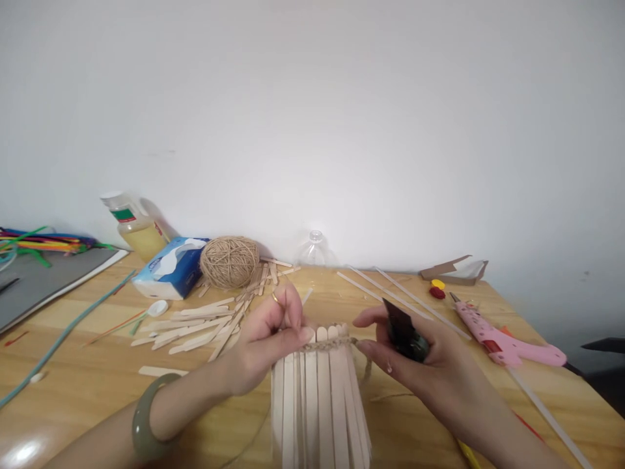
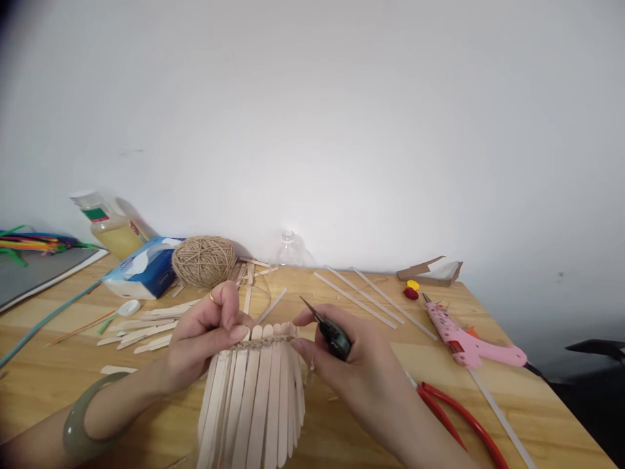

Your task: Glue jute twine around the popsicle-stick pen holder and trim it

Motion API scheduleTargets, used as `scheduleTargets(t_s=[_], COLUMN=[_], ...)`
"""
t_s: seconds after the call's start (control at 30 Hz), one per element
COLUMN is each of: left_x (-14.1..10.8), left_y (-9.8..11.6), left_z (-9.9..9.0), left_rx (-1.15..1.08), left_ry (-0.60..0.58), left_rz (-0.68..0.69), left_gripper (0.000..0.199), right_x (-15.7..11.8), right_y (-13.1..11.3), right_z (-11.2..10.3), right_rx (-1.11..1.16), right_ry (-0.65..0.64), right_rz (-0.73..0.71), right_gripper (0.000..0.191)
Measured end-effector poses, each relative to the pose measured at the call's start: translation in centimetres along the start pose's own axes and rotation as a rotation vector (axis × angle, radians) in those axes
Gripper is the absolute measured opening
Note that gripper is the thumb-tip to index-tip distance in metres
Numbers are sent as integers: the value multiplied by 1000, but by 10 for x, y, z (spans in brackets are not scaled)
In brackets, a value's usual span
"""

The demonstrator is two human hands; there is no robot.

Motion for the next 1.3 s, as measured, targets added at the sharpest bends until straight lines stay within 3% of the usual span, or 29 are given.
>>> scheduleTargets(t_s=[0.27,0.5,0.7,0.8,0.9,1.0,1.13,1.3], left_x=[7,12,6,5,7,8,8,6], left_y=[-8,-35,-56,-54,-45,-34,-18,-10], left_z=[-10,-10,2,1,-2,-5,-14,-14], left_rx=[41,-2,168,194,177,181,258,345], left_ry=[-12,117,-53,-76,-35,27,127,110], left_rz=[-21,-318,-515,-520,-458,-390,-308,-295], left_gripper=[21,24,30,26,26,24,23,25], right_x=[0,0,0,2,0,-7,-17,-18], right_y=[0,-1,-2,-1,-4,-22,-47,-51], right_z=[6,6,8,7,-5,-17,-11,2], right_rx=[38,-26,-175,-242,-418,-672,-952,-1079], right_ry=[-126,-128,-137,-107,33,189,182,175], right_rz=[-5,-21,-54,-86,-165,-359,-671,-775], right_gripper=[13,17,16,14,13,31,41,45])
Point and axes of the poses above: each hand's wrist, its own x-axis towards the middle knuckle, its own z-axis out of the palm, y = z × x, the point moved 8 cm from there along x, towards the middle knuckle, and after that the axes turned 1 degree about -x, right-handed, at the moved point
